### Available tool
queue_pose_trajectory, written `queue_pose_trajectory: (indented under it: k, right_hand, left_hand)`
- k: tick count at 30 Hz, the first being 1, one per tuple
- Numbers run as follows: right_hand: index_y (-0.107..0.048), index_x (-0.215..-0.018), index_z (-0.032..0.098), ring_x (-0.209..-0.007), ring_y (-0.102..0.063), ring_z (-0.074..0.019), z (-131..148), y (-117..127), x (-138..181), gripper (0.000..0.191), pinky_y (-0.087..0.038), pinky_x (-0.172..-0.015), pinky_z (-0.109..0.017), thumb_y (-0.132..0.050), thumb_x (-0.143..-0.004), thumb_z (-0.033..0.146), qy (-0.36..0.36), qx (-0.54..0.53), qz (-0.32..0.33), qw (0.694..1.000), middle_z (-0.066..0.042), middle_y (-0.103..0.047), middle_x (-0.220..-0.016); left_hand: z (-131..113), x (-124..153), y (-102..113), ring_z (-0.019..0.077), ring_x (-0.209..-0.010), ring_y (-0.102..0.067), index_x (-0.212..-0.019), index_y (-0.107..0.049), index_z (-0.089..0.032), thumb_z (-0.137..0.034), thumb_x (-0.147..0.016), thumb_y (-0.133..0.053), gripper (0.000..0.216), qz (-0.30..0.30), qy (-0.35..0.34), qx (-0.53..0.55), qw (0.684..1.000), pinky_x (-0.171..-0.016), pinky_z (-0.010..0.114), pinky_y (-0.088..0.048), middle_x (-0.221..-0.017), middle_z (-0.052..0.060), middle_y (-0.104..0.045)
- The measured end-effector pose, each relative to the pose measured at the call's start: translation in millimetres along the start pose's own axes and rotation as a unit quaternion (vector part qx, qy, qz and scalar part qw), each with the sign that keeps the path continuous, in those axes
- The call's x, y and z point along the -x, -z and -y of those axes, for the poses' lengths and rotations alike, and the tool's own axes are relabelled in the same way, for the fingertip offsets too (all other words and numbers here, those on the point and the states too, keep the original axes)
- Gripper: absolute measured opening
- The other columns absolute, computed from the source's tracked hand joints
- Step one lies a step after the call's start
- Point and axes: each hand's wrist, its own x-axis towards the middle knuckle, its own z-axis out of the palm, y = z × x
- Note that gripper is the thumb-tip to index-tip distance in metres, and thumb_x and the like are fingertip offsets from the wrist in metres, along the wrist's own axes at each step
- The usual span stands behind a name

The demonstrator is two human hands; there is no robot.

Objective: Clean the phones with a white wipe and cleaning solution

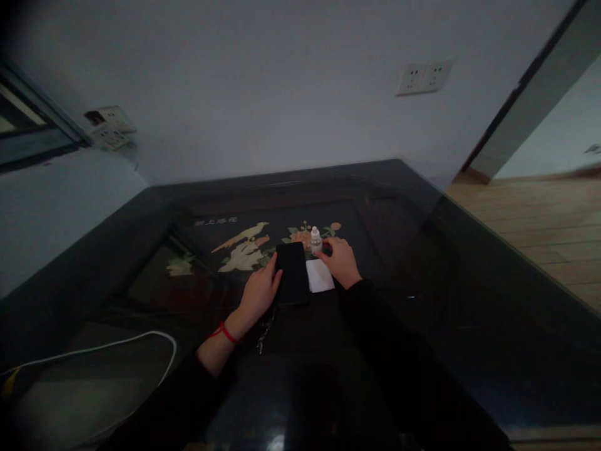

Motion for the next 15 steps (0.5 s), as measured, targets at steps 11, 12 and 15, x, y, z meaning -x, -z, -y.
queue_pose_trajectory:
  k: [11, 12, 15]
  right_hand:
    - [-0.056, -0.119, 0.016, -0.101, -0.061, -0.0209, -4, 13, 6, 0.033, -0.054, -0.085, -0.042, -0.058, -0.092, 0.035, -0.023, -0.057, 0.007, 0.998, -0.008, -0.059, -0.119]
    - [-0.056, -0.119, 0.016, -0.100, -0.062, -0.0208, -8, 16, 7, 0.033, -0.054, -0.084, -0.042, -0.058, -0.092, 0.035, -0.026, -0.065, 0.008, 0.998, -0.008, -0.059, -0.118]
    - [-0.056, -0.119, 0.016, -0.100, -0.062, -0.0204, -20, 28, 12, 0.032, -0.054, -0.084, -0.041, -0.058, -0.093, 0.035, -0.038, -0.086, 0.009, 0.995, -0.008, -0.060, -0.118]
  left_hand:
    - [3, -1, -5, 0.0237, -0.097, -0.065, -0.147, -0.031, -0.012, -0.031, -0.096, -0.037, 0.054, -0.035, -0.017, 0.049, 0.998, -0.084, 0.034, -0.047, -0.106, 0.017, -0.068]
    - [4, -1, -2, 0.0235, -0.095, -0.066, -0.146, -0.033, -0.013, -0.032, -0.096, -0.038, 0.054, -0.040, -0.015, 0.061, 0.997, -0.083, 0.034, -0.047, -0.106, 0.016, -0.068]
    - [13, 0, 8, 0.0208, -0.091, -0.066, -0.139, -0.042, -0.017, -0.032, -0.096, -0.035, 0.046, -0.063, -0.003, 0.107, 0.992, -0.079, 0.031, -0.048, -0.105, 0.011, -0.069]
